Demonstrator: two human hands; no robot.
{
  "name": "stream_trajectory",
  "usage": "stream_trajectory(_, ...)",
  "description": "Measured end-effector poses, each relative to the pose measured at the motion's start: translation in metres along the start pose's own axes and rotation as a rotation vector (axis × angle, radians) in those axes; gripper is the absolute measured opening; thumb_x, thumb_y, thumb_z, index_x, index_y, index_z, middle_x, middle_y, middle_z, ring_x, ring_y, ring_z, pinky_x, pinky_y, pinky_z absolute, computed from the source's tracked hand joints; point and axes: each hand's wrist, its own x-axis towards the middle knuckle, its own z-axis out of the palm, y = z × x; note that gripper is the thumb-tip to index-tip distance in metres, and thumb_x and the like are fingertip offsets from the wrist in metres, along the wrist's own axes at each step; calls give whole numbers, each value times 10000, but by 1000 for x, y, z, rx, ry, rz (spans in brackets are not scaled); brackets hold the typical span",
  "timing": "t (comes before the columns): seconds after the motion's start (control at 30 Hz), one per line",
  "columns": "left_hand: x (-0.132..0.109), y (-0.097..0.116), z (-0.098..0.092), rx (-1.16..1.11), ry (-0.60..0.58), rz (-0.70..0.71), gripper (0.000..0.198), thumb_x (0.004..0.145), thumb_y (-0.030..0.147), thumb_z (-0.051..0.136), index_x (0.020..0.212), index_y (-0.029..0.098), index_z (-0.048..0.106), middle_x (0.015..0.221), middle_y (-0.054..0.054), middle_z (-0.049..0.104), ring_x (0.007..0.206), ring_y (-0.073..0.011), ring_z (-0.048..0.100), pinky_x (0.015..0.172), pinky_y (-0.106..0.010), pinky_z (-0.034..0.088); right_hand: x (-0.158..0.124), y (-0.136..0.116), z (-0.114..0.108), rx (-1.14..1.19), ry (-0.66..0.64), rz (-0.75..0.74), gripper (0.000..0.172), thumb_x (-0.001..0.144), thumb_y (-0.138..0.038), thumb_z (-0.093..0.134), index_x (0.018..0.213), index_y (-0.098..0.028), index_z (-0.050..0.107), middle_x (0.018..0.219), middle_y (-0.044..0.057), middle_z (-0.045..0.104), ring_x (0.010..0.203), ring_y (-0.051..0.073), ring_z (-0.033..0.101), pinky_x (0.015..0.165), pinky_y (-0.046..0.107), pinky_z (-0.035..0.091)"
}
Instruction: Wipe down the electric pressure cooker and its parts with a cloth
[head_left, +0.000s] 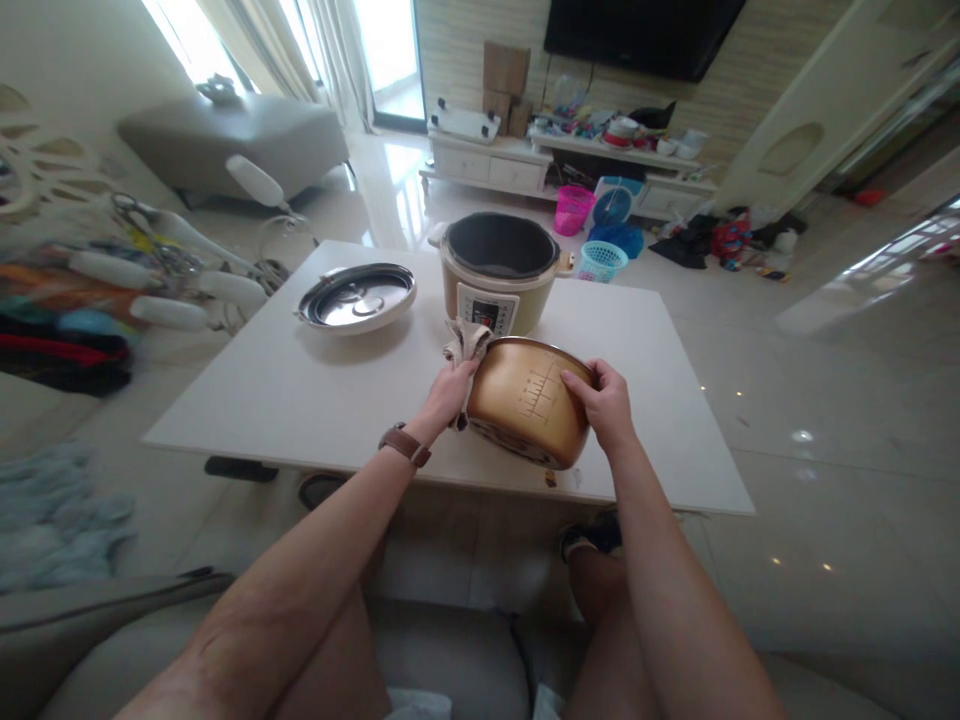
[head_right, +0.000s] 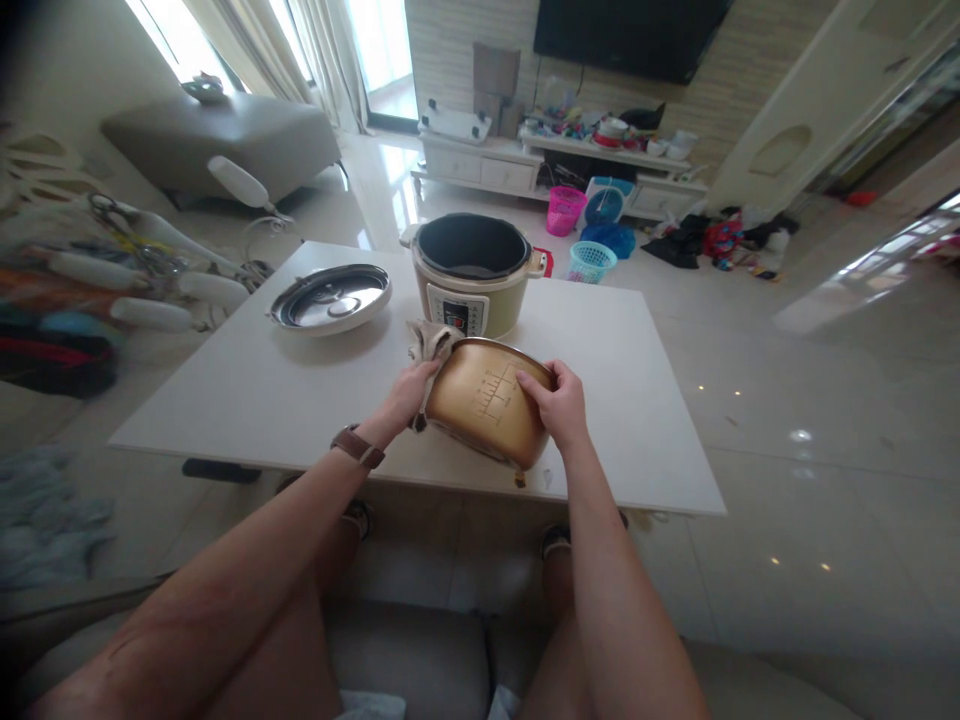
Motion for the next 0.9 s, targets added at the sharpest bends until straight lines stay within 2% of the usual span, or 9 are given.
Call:
stream_trajectory(0.07,-3,8,-7,51,-4,64,498,894,471,610,1237,155,786,1288,-109,797,1263,-341,691,1146,-441,489,1,1,4,77,-48,41,476,686,-608,851,743,-240,555,679,-45,532,659,148,456,595,291,344)
stream_trajectory(0.17,-8,19,-18,209,-18,198,432,914,455,611,1183,173,798,1217,-100,813,1220,-341,695,1138,-452,493,1,4,9,117,-62,76,520,676,-638,858,708,-244,520,664,-48,503,660,144,433,589,286,335)
stream_trajectory(0.27,-11,26,-27,303,-103,394,421,895,414,638,1211,183,793,1270,-97,786,1243,-340,676,1167,-461,480,2,8,13,123,-87,118,536,657,-678,851,726,-242,546,682,-39,532,682,154,461,609,291,371)
stream_trajectory(0.33,-11,28,-30,301,-150,473,456,894,389,632,1269,174,777,1339,-107,755,1289,-340,655,1197,-462,460,4,9,13,114,-90,101,511,655,-662,845,776,-238,585,722,-31,580,713,165,504,654,301,419)
stream_trajectory(0.5,-16,29,-25,318,-180,518,446,938,373,595,1303,177,761,1459,-113,694,1397,-329,591,1252,-441,406,5,1,16,44,29,-61,392,735,-490,750,1013,-222,678,994,49,736,931,239,655,887,391,521)
stream_trajectory(0.6,-24,31,-17,389,-197,547,418,941,370,603,1278,179,761,1473,-122,678,1417,-329,571,1260,-443,396,2,-7,23,-40,111,-93,329,798,-431,604,1021,-211,704,1034,82,763,992,272,672,937,423,517)
stream_trajectory(0.73,-39,34,-7,458,-184,571,458,910,326,649,1335,167,718,1511,-140,645,1447,-340,540,1278,-461,376,-3,-17,26,-251,149,-158,303,867,-471,593,964,-213,718,980,75,752,932,260,643,907,402,482)
stream_trajectory(0.9,-44,33,-1,453,-174,575,479,896,306,670,1354,165,696,1534,-142,629,1475,-338,518,1286,-462,369,-5,-18,20,-305,135,-104,393,876,-617,641,805,-230,632,728,-14,605,726,188,509,717,331,391)
